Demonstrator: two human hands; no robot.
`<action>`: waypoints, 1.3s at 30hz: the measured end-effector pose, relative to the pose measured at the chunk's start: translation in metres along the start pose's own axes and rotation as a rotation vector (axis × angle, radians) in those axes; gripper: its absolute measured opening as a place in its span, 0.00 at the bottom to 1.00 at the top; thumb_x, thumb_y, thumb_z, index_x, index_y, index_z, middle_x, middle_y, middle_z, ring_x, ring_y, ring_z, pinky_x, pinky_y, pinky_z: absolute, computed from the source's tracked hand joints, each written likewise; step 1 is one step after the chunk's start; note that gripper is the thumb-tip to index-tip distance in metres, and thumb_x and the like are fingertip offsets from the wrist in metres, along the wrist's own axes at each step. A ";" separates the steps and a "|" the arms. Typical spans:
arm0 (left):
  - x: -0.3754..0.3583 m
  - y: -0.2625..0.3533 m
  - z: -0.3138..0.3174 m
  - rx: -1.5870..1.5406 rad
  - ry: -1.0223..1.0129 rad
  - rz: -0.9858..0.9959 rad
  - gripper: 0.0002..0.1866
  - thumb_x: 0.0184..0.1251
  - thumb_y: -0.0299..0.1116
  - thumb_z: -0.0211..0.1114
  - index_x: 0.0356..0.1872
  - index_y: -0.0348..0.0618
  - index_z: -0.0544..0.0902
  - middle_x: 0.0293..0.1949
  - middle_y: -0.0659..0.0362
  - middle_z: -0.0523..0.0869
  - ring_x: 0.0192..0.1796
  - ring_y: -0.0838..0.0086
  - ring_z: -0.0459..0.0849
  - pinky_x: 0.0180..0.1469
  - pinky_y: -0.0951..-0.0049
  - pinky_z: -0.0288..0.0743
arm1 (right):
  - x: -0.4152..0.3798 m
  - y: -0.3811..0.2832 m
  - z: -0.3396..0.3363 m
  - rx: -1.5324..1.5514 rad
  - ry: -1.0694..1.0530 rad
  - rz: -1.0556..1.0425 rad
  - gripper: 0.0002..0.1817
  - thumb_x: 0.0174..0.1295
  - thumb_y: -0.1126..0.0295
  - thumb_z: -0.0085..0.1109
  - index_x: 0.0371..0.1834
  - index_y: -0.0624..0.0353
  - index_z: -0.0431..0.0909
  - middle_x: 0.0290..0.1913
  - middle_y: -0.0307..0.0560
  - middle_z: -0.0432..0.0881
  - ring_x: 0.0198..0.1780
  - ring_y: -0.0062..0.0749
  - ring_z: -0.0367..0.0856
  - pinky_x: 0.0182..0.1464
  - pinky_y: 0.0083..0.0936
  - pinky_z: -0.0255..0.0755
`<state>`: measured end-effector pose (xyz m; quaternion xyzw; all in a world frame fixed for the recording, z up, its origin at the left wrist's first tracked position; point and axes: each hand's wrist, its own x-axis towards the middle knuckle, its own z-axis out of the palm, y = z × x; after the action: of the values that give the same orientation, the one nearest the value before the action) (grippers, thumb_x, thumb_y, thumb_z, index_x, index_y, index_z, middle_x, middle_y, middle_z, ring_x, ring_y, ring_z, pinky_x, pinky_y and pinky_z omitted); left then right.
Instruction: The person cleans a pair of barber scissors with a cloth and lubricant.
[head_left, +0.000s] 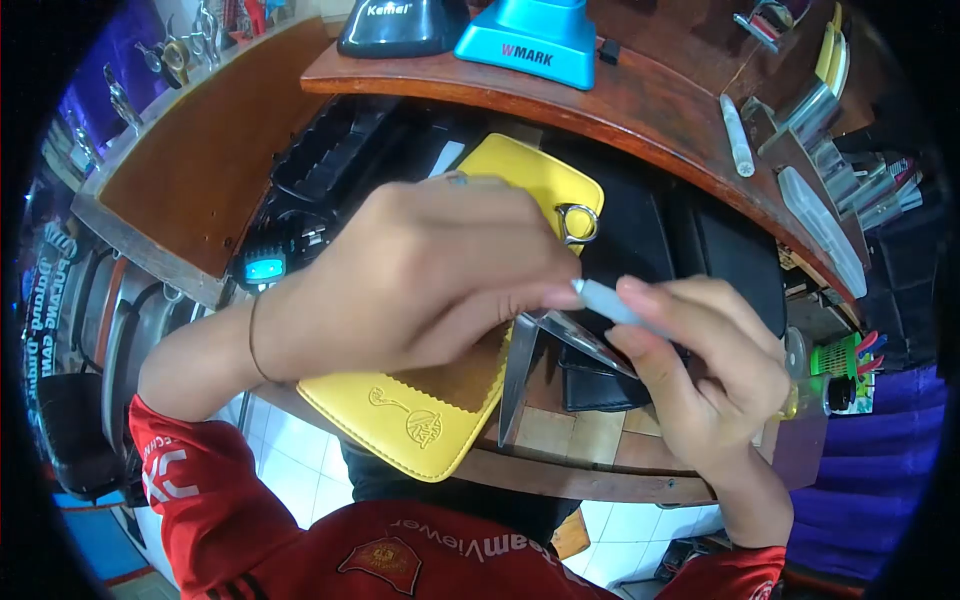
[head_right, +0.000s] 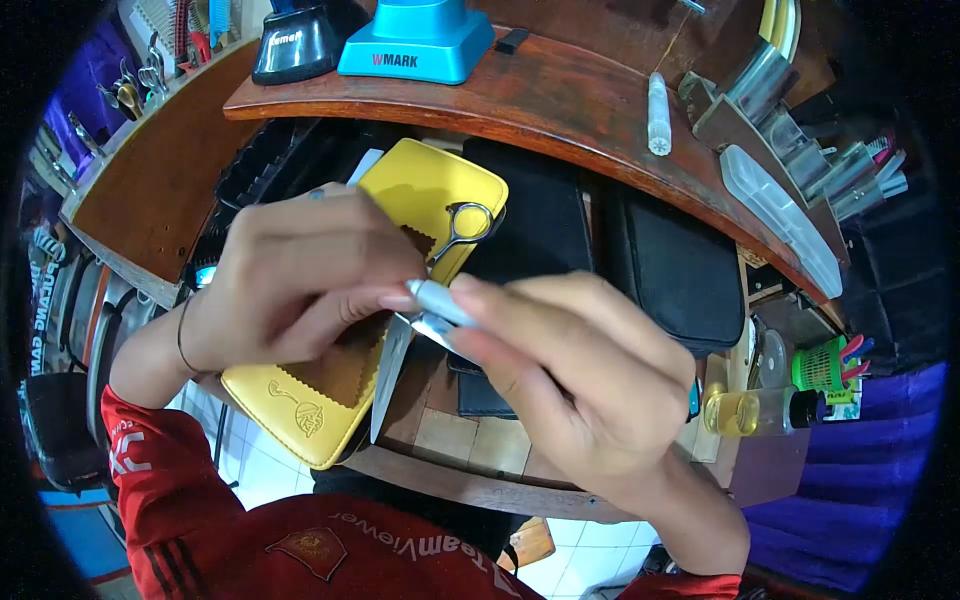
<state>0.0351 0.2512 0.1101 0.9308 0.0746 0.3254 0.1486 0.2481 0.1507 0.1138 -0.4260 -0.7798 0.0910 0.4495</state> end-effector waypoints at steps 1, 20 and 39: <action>0.003 -0.003 -0.001 -0.088 -0.035 -0.047 0.15 0.57 0.36 0.69 0.40 0.34 0.83 0.42 0.51 0.84 0.44 0.58 0.82 0.49 0.63 0.74 | 0.003 0.003 -0.001 -0.025 0.011 -0.025 0.12 0.54 0.81 0.66 0.43 0.67 0.82 0.36 0.52 0.83 0.35 0.27 0.80 0.36 0.18 0.71; 0.009 -0.025 -0.020 -0.171 -0.291 -0.057 0.12 0.52 0.33 0.73 0.38 0.41 0.85 0.46 0.54 0.77 0.49 0.61 0.77 0.52 0.65 0.72 | -0.002 0.037 -0.009 -0.467 -0.102 -0.017 0.11 0.53 0.79 0.62 0.41 0.64 0.80 0.38 0.51 0.79 0.39 0.45 0.78 0.41 0.34 0.72; 0.011 -0.018 -0.014 -0.003 -0.314 0.082 0.16 0.46 0.37 0.74 0.35 0.41 0.82 0.43 0.54 0.78 0.53 0.57 0.73 0.58 0.59 0.65 | -0.005 0.039 -0.007 -0.470 -0.113 -0.031 0.13 0.52 0.80 0.62 0.42 0.64 0.79 0.37 0.50 0.78 0.40 0.45 0.77 0.41 0.34 0.72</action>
<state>0.0337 0.2736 0.1212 0.9723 0.0117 0.1817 0.1466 0.2782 0.1694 0.0941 -0.5014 -0.8098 -0.0764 0.2950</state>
